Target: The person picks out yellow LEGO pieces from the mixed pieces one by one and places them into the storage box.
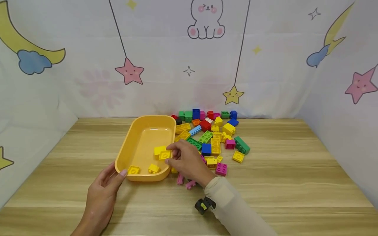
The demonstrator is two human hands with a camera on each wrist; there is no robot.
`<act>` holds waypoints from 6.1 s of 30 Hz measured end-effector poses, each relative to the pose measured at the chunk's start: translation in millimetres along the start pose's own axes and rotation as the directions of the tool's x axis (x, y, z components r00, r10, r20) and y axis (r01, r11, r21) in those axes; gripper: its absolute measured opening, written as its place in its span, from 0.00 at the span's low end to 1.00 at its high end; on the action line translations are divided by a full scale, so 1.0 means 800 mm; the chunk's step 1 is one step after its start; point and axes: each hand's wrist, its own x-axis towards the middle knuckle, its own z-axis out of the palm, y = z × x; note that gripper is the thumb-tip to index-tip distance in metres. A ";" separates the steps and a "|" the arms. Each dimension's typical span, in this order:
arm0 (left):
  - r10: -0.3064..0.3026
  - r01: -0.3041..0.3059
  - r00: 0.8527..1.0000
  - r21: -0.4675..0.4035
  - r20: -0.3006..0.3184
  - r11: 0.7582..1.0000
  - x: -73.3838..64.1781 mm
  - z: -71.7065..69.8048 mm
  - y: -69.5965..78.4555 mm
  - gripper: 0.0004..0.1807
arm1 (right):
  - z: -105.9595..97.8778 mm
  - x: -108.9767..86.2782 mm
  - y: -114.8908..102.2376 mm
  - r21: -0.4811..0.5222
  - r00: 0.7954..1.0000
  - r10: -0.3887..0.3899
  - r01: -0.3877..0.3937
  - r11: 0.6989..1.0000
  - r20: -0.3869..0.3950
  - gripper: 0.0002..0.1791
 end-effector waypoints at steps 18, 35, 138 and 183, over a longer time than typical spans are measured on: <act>-0.012 0.012 1.000 0.027 -0.013 1.000 0.001 0.002 0.001 0.38 | -0.001 -0.001 0.000 0.024 1.000 0.015 -0.015 1.000 0.002 0.18; -0.031 0.031 1.000 0.038 0.003 0.999 0.001 -0.001 -0.001 0.41 | -0.150 -0.011 0.020 -0.199 0.978 0.089 -0.127 0.972 -0.189 0.09; 0.016 -0.016 1.000 -0.002 0.012 1.000 0.001 -0.001 -0.002 0.37 | -0.065 -0.008 -0.007 -0.394 0.950 -0.293 0.311 0.865 0.107 0.10; 0.002 -0.002 1.000 -0.004 0.013 1.000 0.001 0.000 0.000 0.36 | -0.062 -0.005 -0.004 -0.395 0.944 -0.311 0.327 0.858 0.106 0.10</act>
